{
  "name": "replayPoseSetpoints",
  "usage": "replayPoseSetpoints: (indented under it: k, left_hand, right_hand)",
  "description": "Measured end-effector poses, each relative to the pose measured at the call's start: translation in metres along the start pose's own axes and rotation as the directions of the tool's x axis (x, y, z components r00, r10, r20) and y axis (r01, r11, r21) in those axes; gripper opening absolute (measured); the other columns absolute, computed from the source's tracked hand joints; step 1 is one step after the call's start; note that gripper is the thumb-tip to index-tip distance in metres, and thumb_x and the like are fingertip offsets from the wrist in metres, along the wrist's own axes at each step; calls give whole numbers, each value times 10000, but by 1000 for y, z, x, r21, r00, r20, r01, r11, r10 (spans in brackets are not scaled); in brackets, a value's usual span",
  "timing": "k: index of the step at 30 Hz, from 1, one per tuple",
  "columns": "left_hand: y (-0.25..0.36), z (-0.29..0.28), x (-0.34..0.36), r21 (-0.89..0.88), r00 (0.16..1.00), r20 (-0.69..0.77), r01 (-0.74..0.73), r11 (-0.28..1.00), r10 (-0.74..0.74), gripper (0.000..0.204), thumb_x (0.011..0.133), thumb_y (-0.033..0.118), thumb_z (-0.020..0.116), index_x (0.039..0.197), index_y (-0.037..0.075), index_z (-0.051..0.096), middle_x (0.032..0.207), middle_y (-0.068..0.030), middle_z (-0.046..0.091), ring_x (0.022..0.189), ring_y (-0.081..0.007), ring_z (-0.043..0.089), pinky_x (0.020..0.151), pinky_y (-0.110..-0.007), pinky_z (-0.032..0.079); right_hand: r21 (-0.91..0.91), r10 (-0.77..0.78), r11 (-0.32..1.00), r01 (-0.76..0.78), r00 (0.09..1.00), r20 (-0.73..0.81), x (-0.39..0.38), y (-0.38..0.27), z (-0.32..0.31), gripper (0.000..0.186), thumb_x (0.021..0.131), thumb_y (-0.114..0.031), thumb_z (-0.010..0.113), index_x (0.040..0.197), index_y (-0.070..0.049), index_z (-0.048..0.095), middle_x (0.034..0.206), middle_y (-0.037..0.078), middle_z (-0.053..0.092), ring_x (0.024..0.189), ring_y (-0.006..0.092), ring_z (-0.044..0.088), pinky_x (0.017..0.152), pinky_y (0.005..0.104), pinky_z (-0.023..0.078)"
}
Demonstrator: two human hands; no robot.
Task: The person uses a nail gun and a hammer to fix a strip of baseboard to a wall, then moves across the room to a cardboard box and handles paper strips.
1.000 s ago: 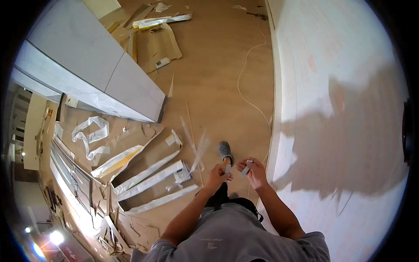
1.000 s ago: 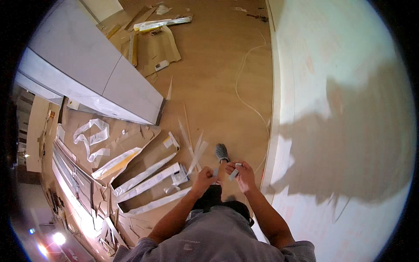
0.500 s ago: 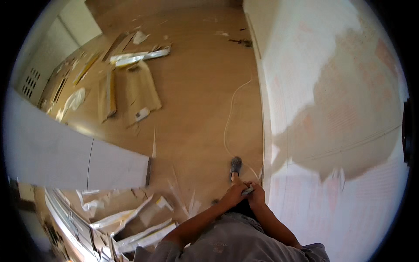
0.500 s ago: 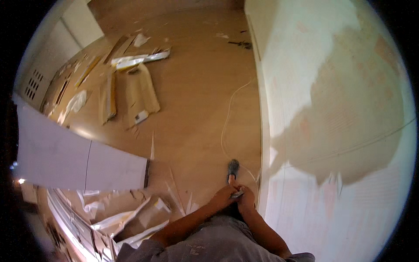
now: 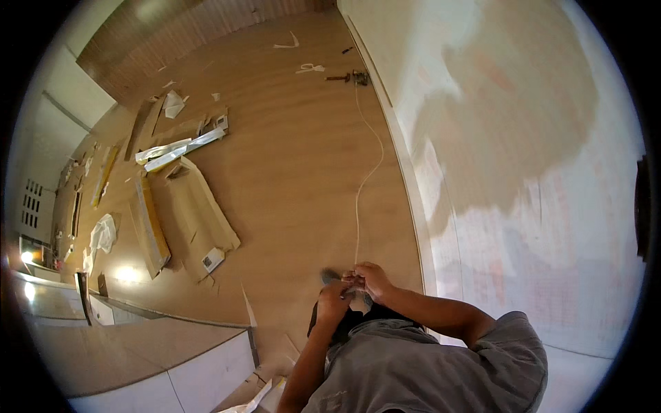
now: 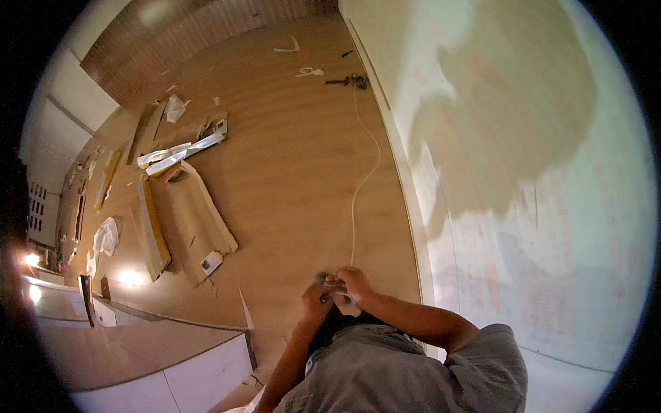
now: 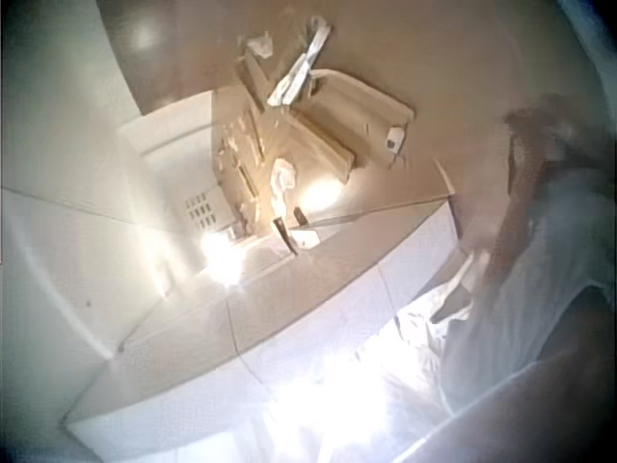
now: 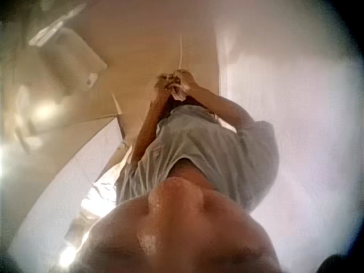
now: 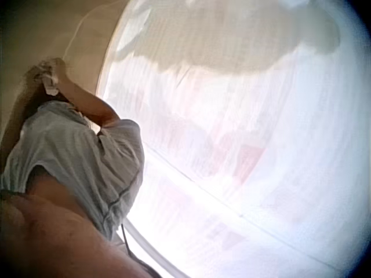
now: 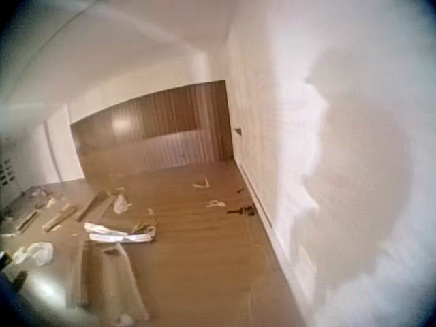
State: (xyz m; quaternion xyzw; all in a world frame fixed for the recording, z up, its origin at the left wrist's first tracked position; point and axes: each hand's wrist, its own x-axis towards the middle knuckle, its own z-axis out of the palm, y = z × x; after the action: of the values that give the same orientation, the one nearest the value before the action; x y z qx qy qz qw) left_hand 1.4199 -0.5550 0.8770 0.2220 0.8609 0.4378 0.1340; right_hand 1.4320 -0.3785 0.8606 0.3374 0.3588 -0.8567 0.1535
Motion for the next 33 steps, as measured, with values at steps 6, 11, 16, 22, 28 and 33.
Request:
replayPoseSetpoints:
  k: [6, 11, 16, 22, 28, 33]
  left_hand:
    - [-59, -100, 221, -555, 886, -2, 386, 737, -465, 175, 909, 186, 716, 927, 16, 677, 739, -11, 616, 678, -92, 538, 615, -288, 440]
    - [-22, -214, 404, -775, 926, 60, 279, 568, -373, 126, 906, 138, 722, 922, 25, 670, 779, 1, 612, 695, -92, 541, 628, -270, 429]
    - [-57, -283, 578, -750, 958, 67, 234, 618, -280, 123, 886, 110, 746, 937, 29, 668, 793, -2, 616, 700, -92, 549, 640, -265, 440]
    - [-93, -330, 769, -429, 963, 45, 259, 865, -266, 160, 871, 104, 745, 977, 8, 674, 802, 7, 606, 703, -107, 552, 670, -273, 465]
    - [-156, -371, 935, -607, 893, 252, 447, 658, -374, 300, 874, 77, 705, 1165, 22, 657, 945, 10, 611, 812, -122, 572, 717, -279, 480]
    - [-185, -413, 1067, -771, 868, 317, 470, 429, -382, 371, 889, 65, 682, 1252, 33, 610, 1017, 1, 624, 843, -141, 612, 720, -297, 509]
  right_hand:
    - [-72, -68, 995, 74, 994, 85, 175, -150, 53, 196, 987, -134, 541, 1073, 27, 610, 1045, 197, 685, 989, 325, 693, 932, 430, 569]
    - [-199, -251, 959, 200, 926, -281, 240, -240, -1, 159, 965, -170, 593, 986, -20, 642, 915, 106, 683, 851, 226, 684, 886, 378, 571]
    - [-213, -224, 971, 110, 737, -638, 280, -239, -98, 176, 923, -173, 603, 959, -8, 651, 871, 115, 690, 772, 232, 698, 772, 383, 611]
    - [21, 34, 999, -29, 568, -822, 333, -215, -111, 143, 900, -139, 618, 827, -19, 649, 779, 126, 672, 672, 259, 682, 650, 373, 611]
    - [-93, -69, 996, 12, 768, -637, 595, -319, -77, 177, 913, -177, 646, 792, -49, 622, 735, 102, 624, 636, 244, 637, 619, 382, 569]
    - [-315, -307, 928, 200, 891, -336, 774, -602, 133, 243, 966, -229, 650, 863, -9, 632, 775, 86, 653, 673, 177, 639, 620, 343, 544]
